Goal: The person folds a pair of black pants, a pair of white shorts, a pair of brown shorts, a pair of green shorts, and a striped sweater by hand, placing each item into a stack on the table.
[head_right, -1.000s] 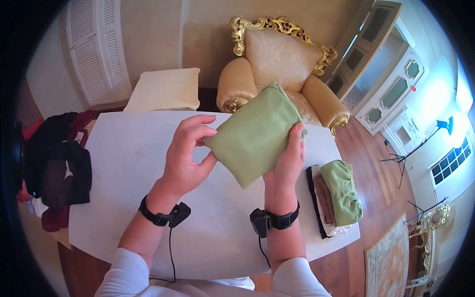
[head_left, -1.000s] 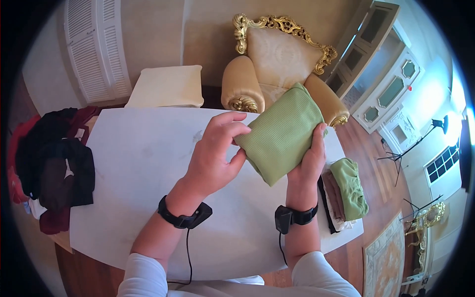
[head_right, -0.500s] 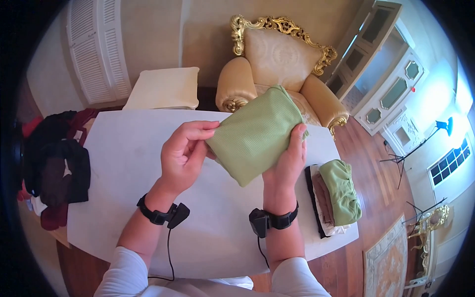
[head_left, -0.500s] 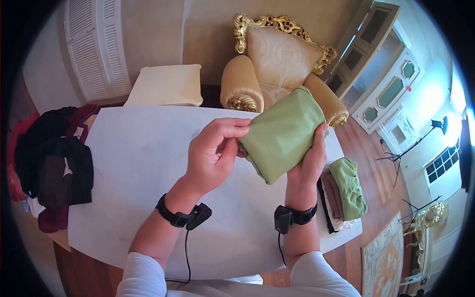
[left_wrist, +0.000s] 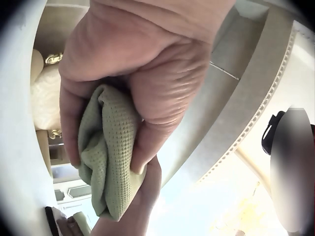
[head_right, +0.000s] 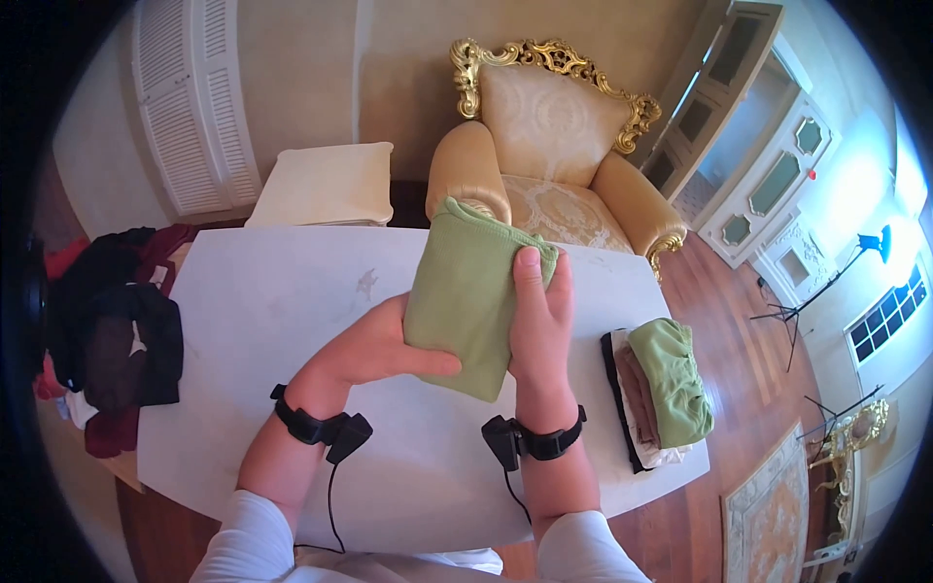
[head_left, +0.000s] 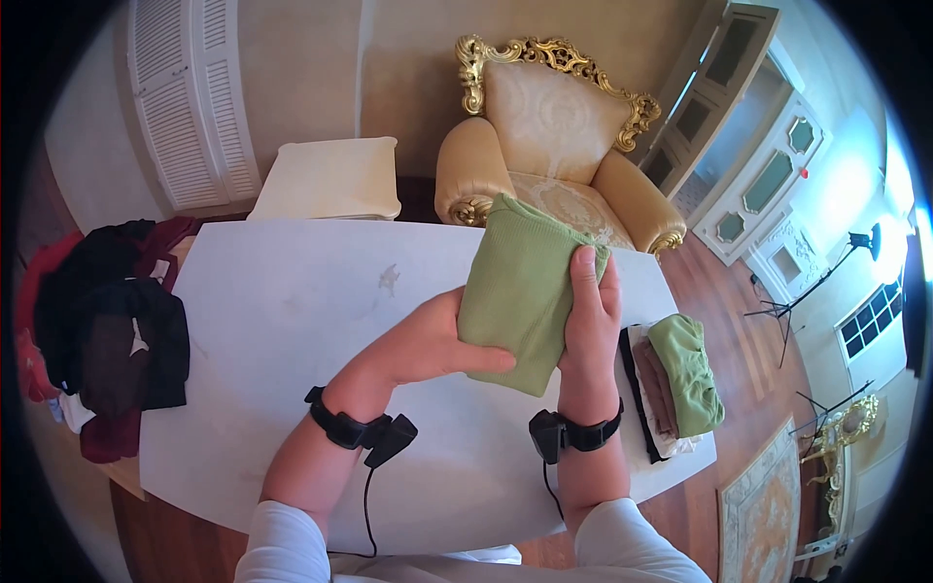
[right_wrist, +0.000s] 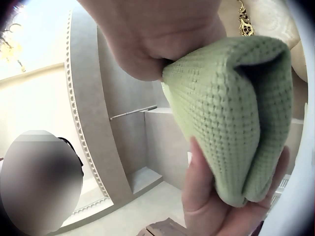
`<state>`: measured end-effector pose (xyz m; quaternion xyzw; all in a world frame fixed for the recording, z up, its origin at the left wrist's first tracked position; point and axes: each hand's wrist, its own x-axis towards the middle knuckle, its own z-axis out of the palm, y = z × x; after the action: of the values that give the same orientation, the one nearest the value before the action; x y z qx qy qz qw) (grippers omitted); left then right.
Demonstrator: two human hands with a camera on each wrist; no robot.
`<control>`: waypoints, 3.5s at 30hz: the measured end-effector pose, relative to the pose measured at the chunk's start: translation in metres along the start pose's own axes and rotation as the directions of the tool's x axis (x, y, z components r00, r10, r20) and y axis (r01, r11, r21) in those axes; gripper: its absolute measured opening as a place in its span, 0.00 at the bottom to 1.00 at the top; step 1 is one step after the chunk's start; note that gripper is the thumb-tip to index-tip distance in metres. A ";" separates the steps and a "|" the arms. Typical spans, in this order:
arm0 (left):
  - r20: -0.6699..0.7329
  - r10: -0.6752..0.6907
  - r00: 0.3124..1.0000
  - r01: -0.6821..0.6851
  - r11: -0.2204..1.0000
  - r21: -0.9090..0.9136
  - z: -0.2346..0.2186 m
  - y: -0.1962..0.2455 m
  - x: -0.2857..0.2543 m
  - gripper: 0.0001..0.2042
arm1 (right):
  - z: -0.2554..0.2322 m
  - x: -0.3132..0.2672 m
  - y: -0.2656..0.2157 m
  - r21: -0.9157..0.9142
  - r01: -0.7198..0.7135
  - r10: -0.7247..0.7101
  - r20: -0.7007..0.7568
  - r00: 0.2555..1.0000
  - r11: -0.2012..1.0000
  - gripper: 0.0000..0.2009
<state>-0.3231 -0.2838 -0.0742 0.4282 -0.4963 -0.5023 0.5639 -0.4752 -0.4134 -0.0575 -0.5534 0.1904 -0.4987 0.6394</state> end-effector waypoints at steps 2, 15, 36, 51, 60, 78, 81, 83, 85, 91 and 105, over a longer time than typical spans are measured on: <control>0.047 -0.056 0.997 0.056 0.998 0.007 -0.004 -0.007 0.003 0.31 | 0.000 0.001 -0.003 -0.013 0.004 -0.004 0.002 1.000 1.000 0.18; -0.188 0.175 0.966 -0.192 0.978 -0.076 -0.013 0.000 -0.001 0.27 | 0.000 -0.004 -0.002 0.047 -0.316 0.258 0.470 0.844 0.948 0.26; -0.325 0.132 0.936 -0.312 0.737 -0.600 -0.022 0.008 -0.002 0.27 | -0.003 -0.001 0.007 -0.362 0.117 0.025 0.365 0.931 0.925 0.17; -0.416 0.182 0.891 -0.407 0.726 -0.555 -0.021 0.011 -0.003 0.27 | 0.019 -0.006 0.014 0.104 -0.196 0.163 0.261 0.951 0.975 0.16; -0.505 0.198 0.840 -0.497 0.652 -0.573 -0.024 0.014 -0.005 0.26 | 0.013 -0.006 0.021 -0.076 -0.196 0.210 0.432 0.877 0.978 0.15; -0.468 0.234 0.852 -0.488 0.676 -0.552 -0.021 0.013 -0.007 0.25 | 0.031 -0.019 0.029 0.123 -0.440 0.343 0.457 0.821 0.890 0.22; -0.484 0.251 0.838 -0.510 0.674 -0.535 -0.021 0.016 -0.007 0.25 | 0.029 -0.019 0.023 0.190 -0.474 0.324 0.514 0.794 0.860 0.19; -0.500 0.257 0.827 -0.524 0.673 -0.521 -0.023 0.016 -0.006 0.24 | 0.024 -0.017 0.028 0.202 -0.464 0.279 0.576 0.769 0.863 0.19; -0.528 0.264 0.807 -0.545 0.677 -0.494 -0.023 0.014 -0.005 0.24 | 0.024 -0.020 0.030 0.158 -0.435 0.276 0.574 0.771 0.886 0.19; -0.574 0.285 0.767 -0.571 0.711 -0.410 -0.021 0.007 0.000 0.24 | 0.039 -0.032 0.036 0.024 -0.329 0.286 0.439 0.852 0.944 0.21; -0.571 0.255 0.781 -0.553 0.708 -0.440 -0.023 0.001 0.002 0.22 | 0.042 -0.034 0.047 0.067 -0.309 0.255 0.417 0.873 0.949 0.19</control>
<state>-0.2998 -0.2861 -0.0760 0.2175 -0.2485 -0.3696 0.8685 -0.4362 -0.3674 -0.0970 -0.5670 0.1000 -0.2867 0.7657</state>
